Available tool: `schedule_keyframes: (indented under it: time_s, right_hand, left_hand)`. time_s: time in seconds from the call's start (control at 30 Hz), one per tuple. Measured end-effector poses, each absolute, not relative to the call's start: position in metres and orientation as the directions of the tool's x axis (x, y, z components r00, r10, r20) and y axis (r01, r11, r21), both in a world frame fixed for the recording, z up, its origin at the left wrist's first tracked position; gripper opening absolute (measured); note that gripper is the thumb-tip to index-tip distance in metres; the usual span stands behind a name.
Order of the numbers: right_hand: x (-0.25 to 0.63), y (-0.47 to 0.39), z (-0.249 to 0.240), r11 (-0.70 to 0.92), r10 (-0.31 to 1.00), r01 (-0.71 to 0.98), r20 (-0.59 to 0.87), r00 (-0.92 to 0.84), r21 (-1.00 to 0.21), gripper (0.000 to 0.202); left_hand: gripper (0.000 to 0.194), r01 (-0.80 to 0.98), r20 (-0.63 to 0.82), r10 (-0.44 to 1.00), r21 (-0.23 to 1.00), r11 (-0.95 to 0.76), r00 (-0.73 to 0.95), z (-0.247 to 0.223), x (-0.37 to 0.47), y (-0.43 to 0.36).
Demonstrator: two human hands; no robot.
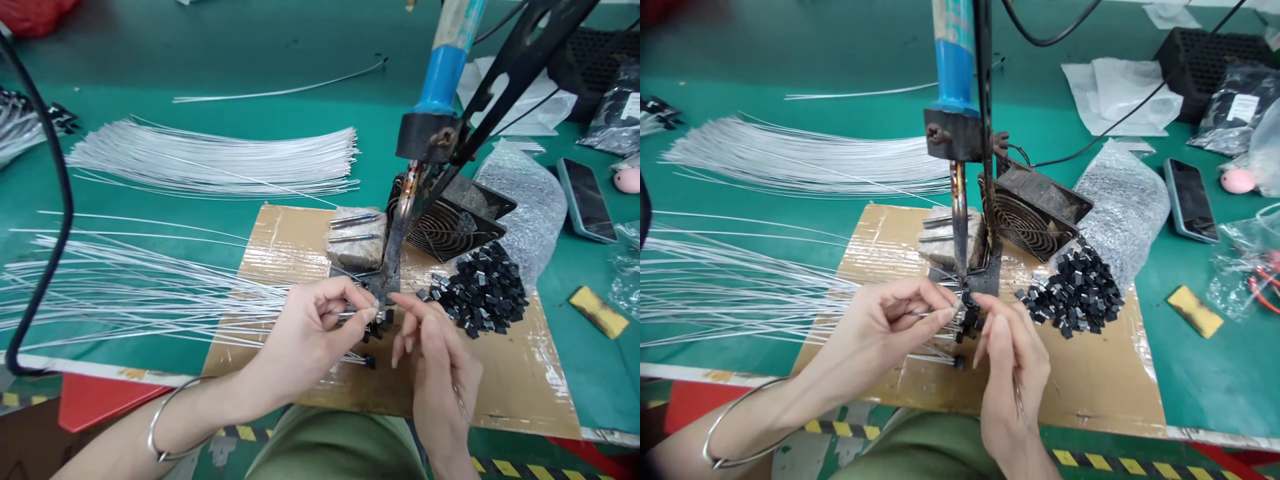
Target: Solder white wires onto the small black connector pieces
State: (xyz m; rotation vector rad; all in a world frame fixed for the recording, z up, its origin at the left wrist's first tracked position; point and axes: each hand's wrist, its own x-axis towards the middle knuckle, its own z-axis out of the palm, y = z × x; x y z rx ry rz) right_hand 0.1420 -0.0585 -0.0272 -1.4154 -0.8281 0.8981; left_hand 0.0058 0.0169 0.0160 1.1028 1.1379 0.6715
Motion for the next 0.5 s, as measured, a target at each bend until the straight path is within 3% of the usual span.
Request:
schedule_keyframes:
  time_s: [0.17,0.27,0.4,0.5]
  right_hand:
    - [0.14,-0.067,-0.024,-0.039,0.886,0.08,0.003,0.463,-0.996,0.03]
    - [0.142,-0.069,-0.024,-0.058,0.879,0.13,0.011,0.476,-0.99,0.015]
    - [0.151,-0.068,-0.025,0.005,0.906,0.203,0.09,0.413,-0.979,0.033]
    - [0.153,-0.066,-0.022,0.038,0.909,0.216,0.123,0.397,-0.976,0.029]
  left_hand:
    - [0.011,0.145,-0.345,0.887,0.938,0.315,0.307,0.015,0.008,0.02]
    - [0.012,0.167,-0.339,0.889,0.939,0.3,0.307,0.015,0.008,0.02]
    - [0.012,0.197,-0.339,0.891,0.937,0.29,0.301,0.014,0.008,0.02]
    - [0.012,0.192,-0.327,0.894,0.941,0.278,0.307,0.014,0.009,0.021]
